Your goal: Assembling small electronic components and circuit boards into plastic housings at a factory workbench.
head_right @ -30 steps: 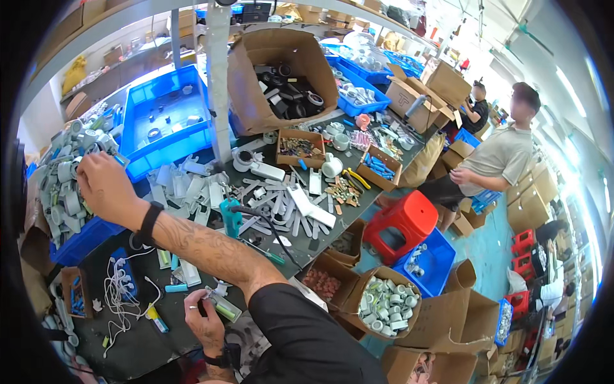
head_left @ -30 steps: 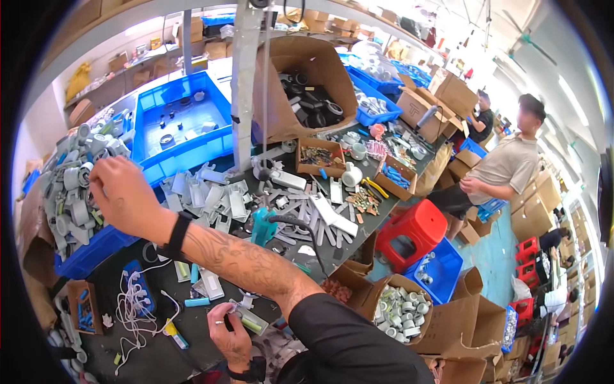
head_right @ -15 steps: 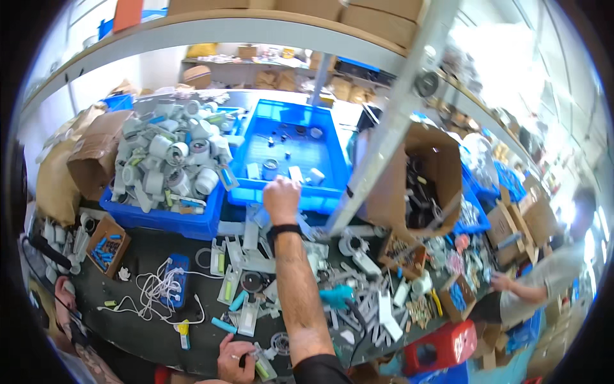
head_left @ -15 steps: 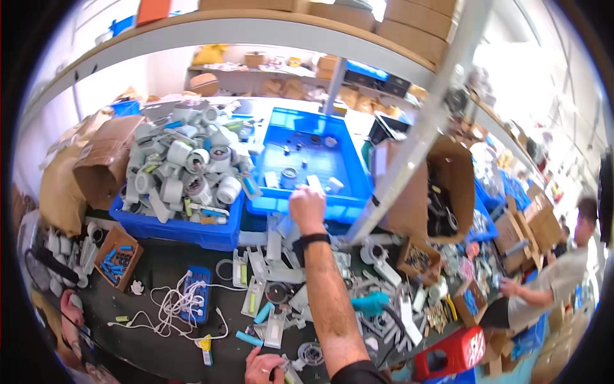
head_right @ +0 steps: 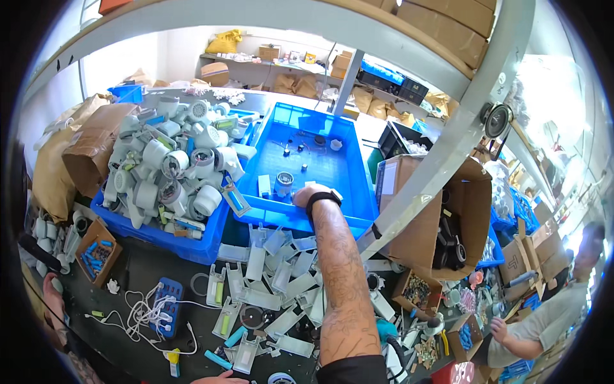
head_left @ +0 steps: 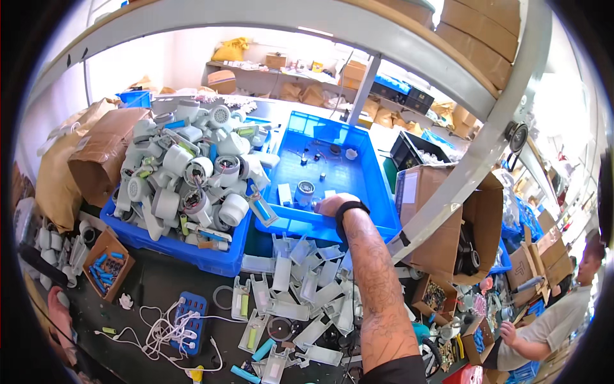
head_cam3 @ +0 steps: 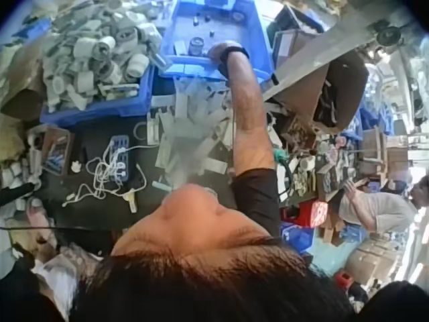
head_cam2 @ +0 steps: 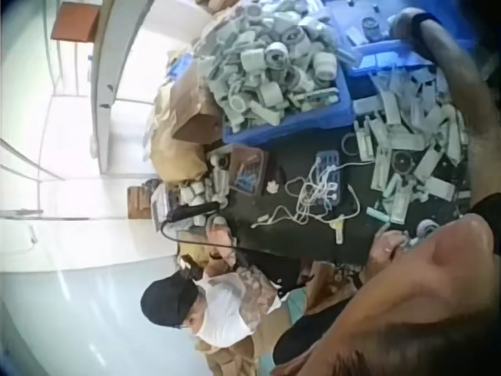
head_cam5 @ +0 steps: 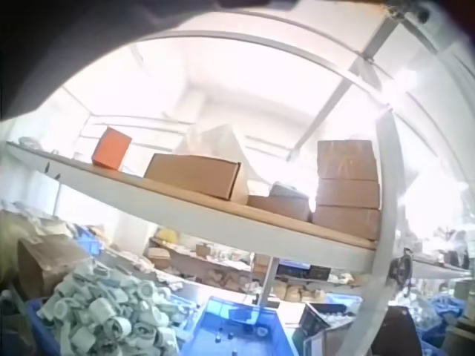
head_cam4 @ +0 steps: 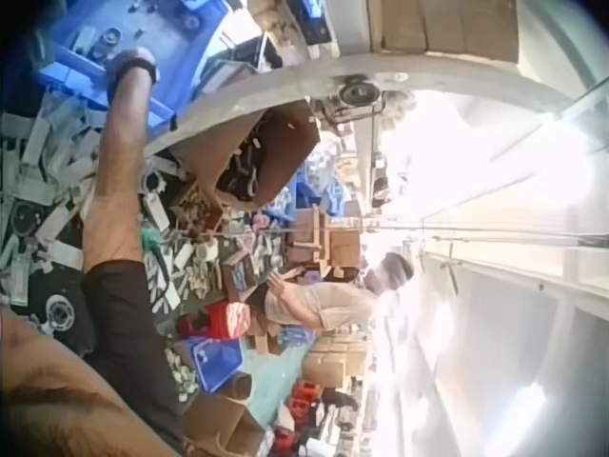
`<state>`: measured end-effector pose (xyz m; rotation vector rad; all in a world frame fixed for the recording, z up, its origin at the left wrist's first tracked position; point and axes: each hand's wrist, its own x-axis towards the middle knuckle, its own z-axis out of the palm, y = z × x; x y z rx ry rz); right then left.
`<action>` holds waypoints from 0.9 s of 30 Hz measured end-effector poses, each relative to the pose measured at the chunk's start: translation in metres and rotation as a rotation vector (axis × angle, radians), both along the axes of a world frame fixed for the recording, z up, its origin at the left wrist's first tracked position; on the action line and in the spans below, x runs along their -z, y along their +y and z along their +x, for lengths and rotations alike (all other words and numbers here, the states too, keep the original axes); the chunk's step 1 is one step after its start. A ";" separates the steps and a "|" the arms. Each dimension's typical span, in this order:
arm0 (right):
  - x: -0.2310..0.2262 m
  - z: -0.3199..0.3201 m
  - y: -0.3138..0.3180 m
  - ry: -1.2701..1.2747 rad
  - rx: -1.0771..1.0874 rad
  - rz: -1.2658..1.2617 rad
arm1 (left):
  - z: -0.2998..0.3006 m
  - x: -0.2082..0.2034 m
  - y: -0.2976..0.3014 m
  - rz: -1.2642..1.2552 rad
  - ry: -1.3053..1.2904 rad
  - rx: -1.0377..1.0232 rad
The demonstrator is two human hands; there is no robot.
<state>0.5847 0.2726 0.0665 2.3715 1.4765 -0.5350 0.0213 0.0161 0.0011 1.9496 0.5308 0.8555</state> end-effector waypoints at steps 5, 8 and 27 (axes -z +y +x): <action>-0.025 -0.042 -0.009 0.042 0.066 -0.102 | 0.003 0.004 0.002 0.042 -0.058 -0.031; -0.027 -0.027 -0.025 0.047 0.074 -0.086 | 0.000 -0.020 0.009 -0.006 0.026 0.007; -0.058 -0.033 -0.014 -0.305 0.400 0.733 | 0.007 0.149 -0.029 0.113 -0.056 -0.283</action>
